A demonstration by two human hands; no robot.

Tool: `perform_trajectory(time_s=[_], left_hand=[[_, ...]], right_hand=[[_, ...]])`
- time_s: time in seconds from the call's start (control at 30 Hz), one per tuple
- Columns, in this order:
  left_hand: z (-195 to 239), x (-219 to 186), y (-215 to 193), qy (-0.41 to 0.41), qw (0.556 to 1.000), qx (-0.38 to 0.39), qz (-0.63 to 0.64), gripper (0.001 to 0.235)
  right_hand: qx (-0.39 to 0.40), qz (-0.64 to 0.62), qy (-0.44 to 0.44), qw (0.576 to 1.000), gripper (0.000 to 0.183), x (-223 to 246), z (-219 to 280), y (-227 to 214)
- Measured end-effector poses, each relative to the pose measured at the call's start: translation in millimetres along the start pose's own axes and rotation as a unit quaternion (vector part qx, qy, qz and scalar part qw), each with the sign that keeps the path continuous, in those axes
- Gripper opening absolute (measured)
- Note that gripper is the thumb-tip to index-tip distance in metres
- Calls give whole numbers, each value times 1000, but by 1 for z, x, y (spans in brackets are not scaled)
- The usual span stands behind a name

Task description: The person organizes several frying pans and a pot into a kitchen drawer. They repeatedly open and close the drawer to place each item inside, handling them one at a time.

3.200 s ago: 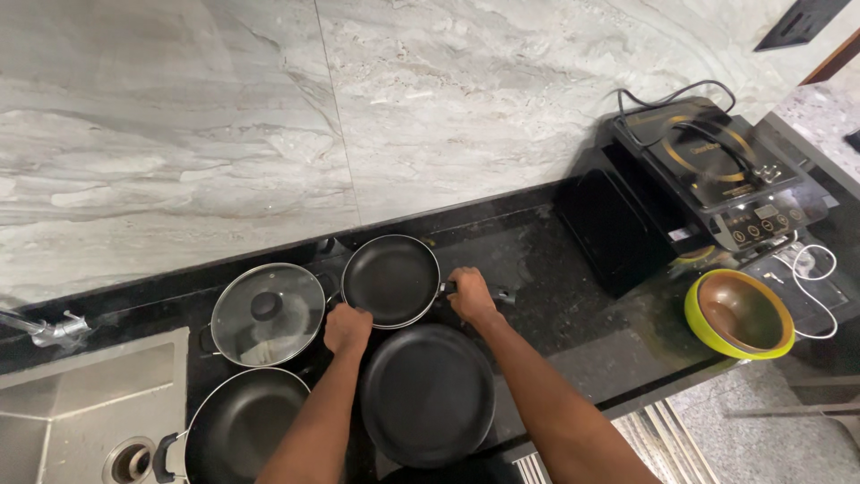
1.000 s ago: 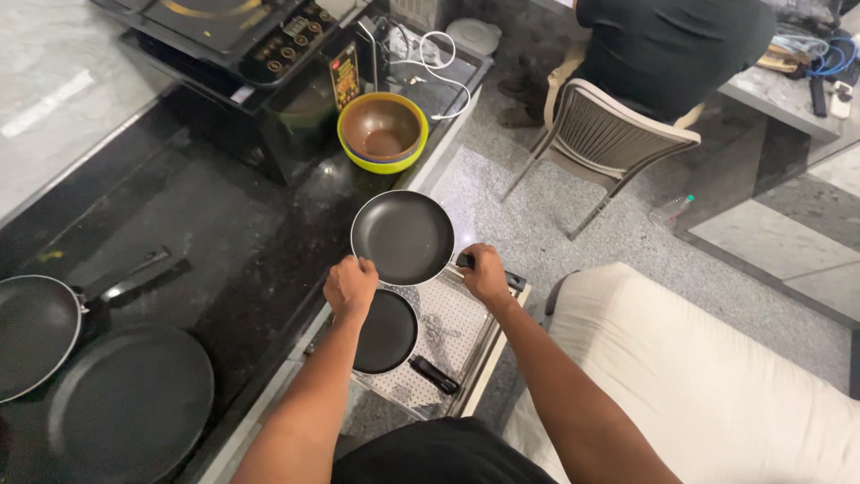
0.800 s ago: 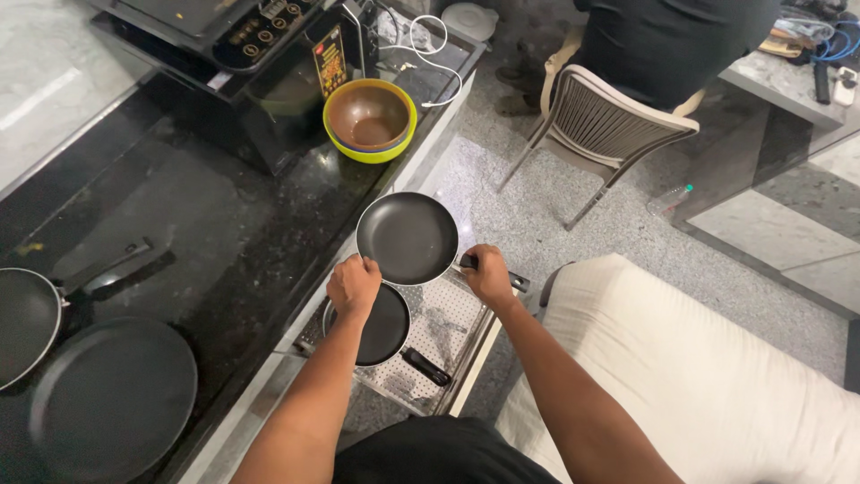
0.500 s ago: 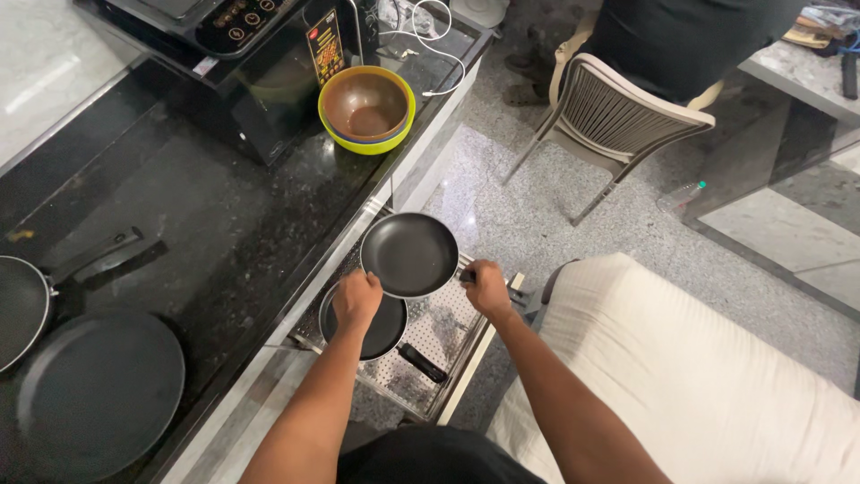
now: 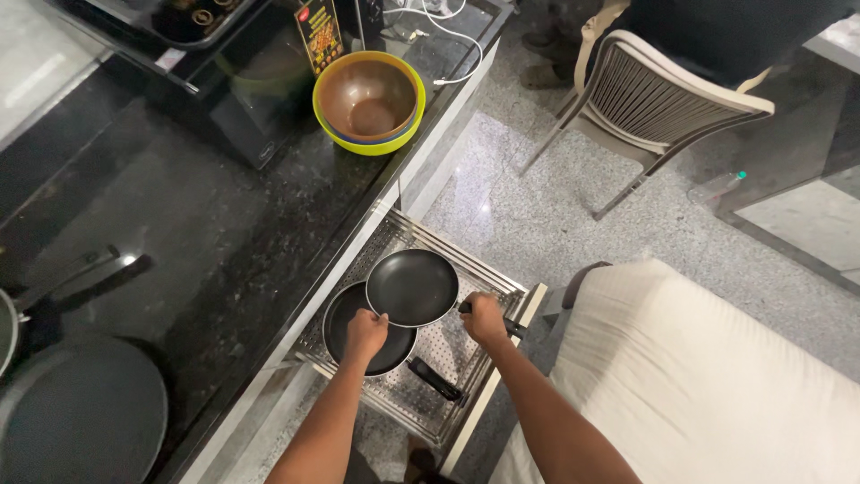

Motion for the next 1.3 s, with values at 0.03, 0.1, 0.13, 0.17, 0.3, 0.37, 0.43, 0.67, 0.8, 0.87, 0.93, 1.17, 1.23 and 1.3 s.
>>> perform_trajectory(time_s=[0.03,0.1,0.13,0.17,0.3,0.37,0.43,0.67,0.8,0.87,0.93,1.17,1.23,1.3], left_hand=[[-2,8,7,-41,997,14,59,34],[-2,22,24,-122,976,41,176,35],[-6,23,28,-115,977,45,174,36],[-10,25,33,-107,978,47,172,37],[-35,30,43,41,997,28,59,44],[-43,47,59,34,996,63,56,52],[-49,63,70,22,996,90,11,59],[-67,78,61,78,987,83,-113,64],[-69,66,50,86,977,100,-169,67],[-67,65,44,55,972,110,-198,70],[-66,66,36,27,971,106,-211,74],[-79,87,12,5,962,52,-269,79],[-84,103,9,-22,957,41,-288,76],[-84,121,6,-44,961,17,-271,70]], right_hand=[[18,-5,22,1000,20,-5,-4,8],[53,-15,63,996,17,-16,-13,25],[49,-11,61,997,18,-18,-17,31],[44,-7,59,997,18,-20,-20,35],[32,-17,80,996,18,-40,-34,58],[23,-19,71,997,20,-48,-37,69],[7,-10,47,999,19,-53,-42,78],[-15,-23,0,1000,22,-62,-53,103],[-41,-38,-11,998,27,-55,-52,114],[-43,-34,-12,998,26,-52,-52,119],[-42,-33,-8,999,27,-49,-53,124],[-25,-41,-2,999,29,-43,-60,132],[-28,-45,-28,998,30,-37,-64,131],[-32,-48,-67,996,34,-29,-67,130]])
Point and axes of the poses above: each hand's wrist, its own z-axis away from the middle knuckle, its own y-axis out of the palm, x = y × z, the point moved 8 cm from there along -z, towards the middle knuckle, and after that the axes turned 8 degrees about y, right-handed, at the moved point
